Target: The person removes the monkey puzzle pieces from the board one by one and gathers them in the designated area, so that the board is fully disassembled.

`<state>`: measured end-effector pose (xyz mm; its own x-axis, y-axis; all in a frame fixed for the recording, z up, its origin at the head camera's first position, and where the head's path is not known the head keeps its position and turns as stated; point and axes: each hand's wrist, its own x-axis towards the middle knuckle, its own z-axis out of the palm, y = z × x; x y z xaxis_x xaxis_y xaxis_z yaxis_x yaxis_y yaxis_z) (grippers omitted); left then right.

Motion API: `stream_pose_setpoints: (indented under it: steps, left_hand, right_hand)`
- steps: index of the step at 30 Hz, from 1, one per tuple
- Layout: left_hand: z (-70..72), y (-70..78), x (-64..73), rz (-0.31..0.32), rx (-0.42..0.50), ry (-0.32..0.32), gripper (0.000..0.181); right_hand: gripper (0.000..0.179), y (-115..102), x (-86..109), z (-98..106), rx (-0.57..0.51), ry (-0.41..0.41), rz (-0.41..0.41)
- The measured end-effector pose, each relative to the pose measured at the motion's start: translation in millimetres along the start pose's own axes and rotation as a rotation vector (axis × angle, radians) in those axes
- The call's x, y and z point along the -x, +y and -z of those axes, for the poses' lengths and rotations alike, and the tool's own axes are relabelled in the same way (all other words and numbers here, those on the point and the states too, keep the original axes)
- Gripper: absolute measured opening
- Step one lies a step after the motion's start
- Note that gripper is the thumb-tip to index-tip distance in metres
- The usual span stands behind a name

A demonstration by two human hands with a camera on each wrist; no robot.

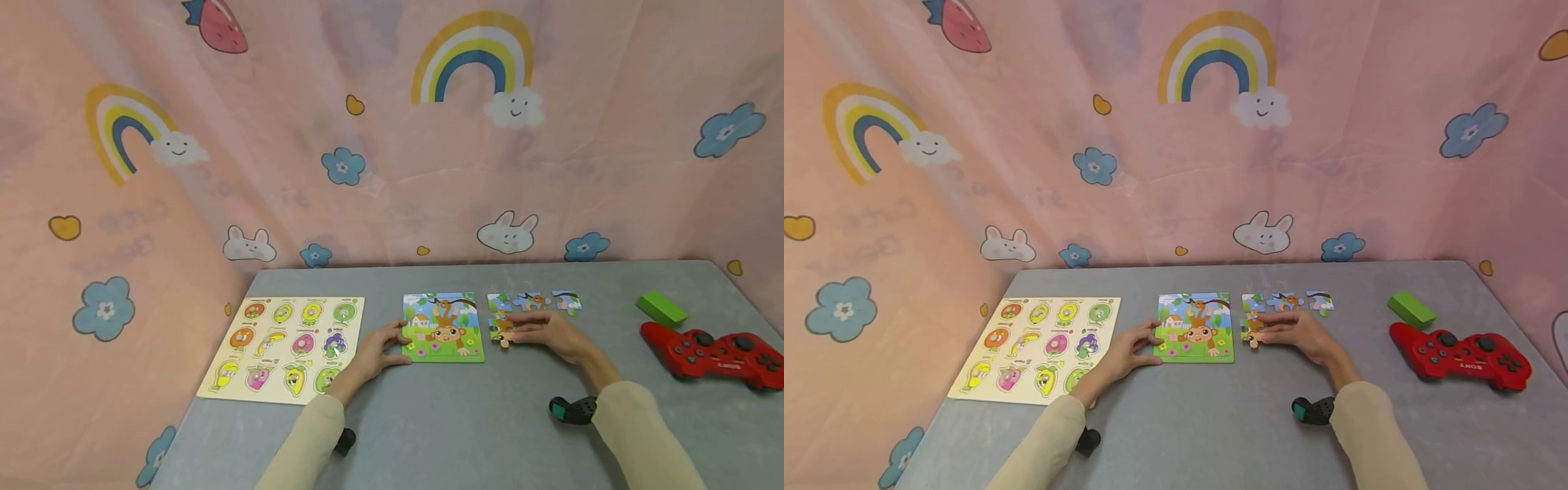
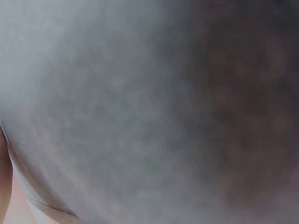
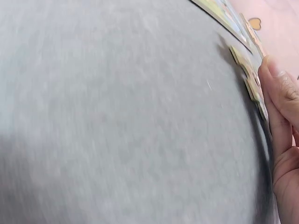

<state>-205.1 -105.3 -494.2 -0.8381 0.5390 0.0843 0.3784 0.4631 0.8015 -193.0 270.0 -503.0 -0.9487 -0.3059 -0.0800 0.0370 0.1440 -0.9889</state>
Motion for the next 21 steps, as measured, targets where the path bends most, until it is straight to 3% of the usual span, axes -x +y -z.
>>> stream_pose_setpoints:
  steps: [11,21]
  left_hand:
    - [0.9,0.1,0.4,0.001,0.005,0.007,0.024]
    - [0.0,1.4,0.9,-0.021,0.019,0.005,0.025]
  right_hand:
    - [0.051,1,16.5,20,-0.008,0.0,0.021]
    - [0.055,3,29.8,40,0.046,0.038,-0.034]
